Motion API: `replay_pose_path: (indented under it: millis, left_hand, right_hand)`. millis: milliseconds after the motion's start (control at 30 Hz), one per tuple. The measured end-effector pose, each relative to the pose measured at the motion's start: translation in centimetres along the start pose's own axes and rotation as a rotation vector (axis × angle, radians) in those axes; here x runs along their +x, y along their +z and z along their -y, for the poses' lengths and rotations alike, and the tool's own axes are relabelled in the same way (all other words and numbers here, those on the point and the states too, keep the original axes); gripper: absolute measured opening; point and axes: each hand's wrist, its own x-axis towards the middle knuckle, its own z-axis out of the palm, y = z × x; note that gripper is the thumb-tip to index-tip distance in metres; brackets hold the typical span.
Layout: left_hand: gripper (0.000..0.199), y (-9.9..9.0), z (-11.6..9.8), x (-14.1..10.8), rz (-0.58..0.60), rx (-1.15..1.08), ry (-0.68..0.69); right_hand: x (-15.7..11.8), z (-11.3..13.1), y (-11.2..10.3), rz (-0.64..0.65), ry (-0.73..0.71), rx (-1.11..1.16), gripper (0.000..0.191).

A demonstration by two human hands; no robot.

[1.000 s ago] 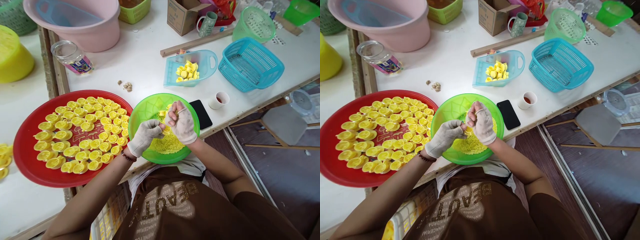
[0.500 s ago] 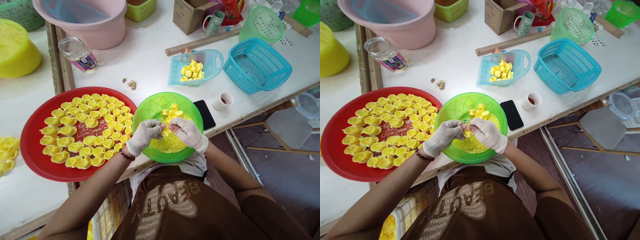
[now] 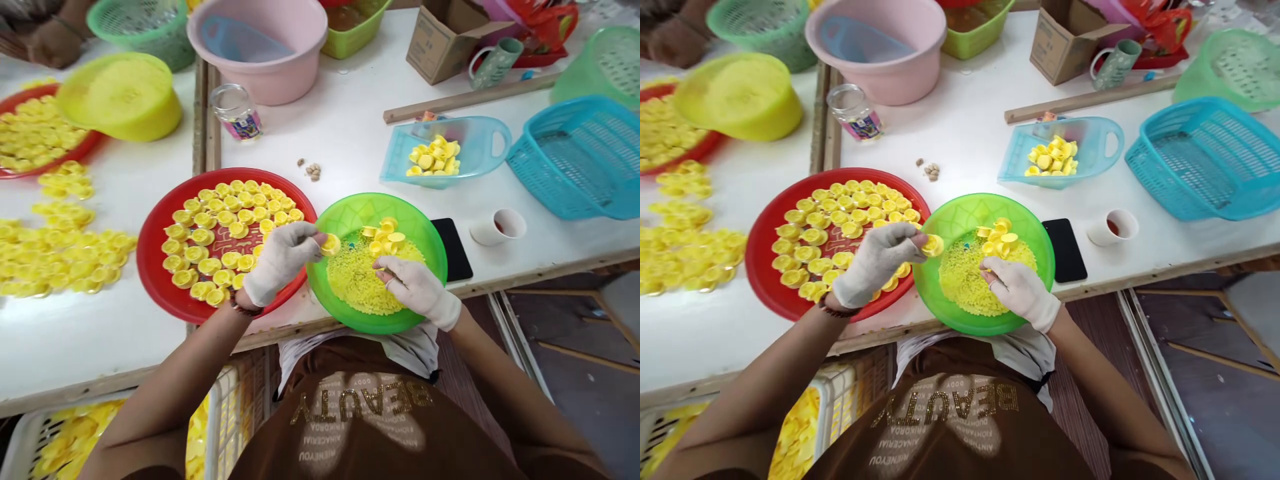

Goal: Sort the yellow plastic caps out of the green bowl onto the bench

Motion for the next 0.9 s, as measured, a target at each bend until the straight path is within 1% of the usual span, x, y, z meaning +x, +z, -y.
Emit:
replay_pose_path:
  millis: [67, 133, 167, 200, 267, 367, 467, 600, 700, 767, 800, 867, 900]
  left_hand:
    - [0.025, -3.7, 0.5, -0.3, -0.2, 0.206, 0.027]
    - [0.025, -7.3, 1.6, -0.2, -0.406, 0.478, 0.028]
    - [0.025, -8.8, 2.4, -0.1, -0.478, 0.606, 0.027]
    - [0.025, -9.9, 3.2, 0.1, -0.519, 0.715, 0.029]
    - [0.024, -11.2, 4.7, 0.6, -0.52, 0.878, 0.039]
    - [0.025, -11.2, 6.3, 1.5, -0.477, 1.06, 0.028]
    - [0.027, -10.6, 7.0, 2.3, -0.46, 1.155, -0.019]
    - [0.027, -10.5, 7.3, 3.5, -0.439, 1.198, -0.006]
    - [0.026, -10.5, 7.5, 4.1, -0.385, 1.222, 0.013]
    - [0.027, -10.1, 7.2, 4.2, -0.366, 1.23, 0.03]
    - [0.03, -9.8, 6.7, 4.2, -0.378, 1.226, 0.058]
    - [0.037, -8.4, 5.4, 3.9, -0.421, 1.178, 0.17]
    - [0.039, -7.3, 4.5, 3.8, -0.428, 1.132, 0.25]
  right_hand:
    - [0.1, -0.4, 0.5, 0.044, -0.041, -0.089, 0.023]
    - [0.2, -0.6, 0.8, 0.038, -0.075, -0.15, 0.024]
    - [0.3, -0.6, 0.9, 0.033, -0.084, -0.165, 0.024]
    - [0.5, -0.5, 1.0, 0.033, -0.088, -0.169, 0.025]
    - [0.7, -0.3, 1.0, 0.046, -0.095, -0.165, 0.026]
    - [0.9, 0.0, 1.1, 0.081, -0.124, -0.156, 0.027]
    - [1.2, 0.1, 1.4, 0.134, -0.149, -0.139, 0.027]
    - [2.2, 0.9, 2.2, 0.312, -0.179, -0.217, 0.029]
    - [3.1, 2.1, 3.0, 0.446, -0.195, -0.339, 0.027]
    - [3.4, 2.9, 3.5, 0.485, -0.163, -0.433, 0.025]
    - [3.4, 3.2, 3.8, 0.498, -0.135, -0.466, 0.027]
    - [3.3, 3.6, 4.2, 0.527, -0.073, -0.481, 0.03]
    - [3.2, 3.6, 4.4, 0.55, -0.045, -0.462, 0.031]
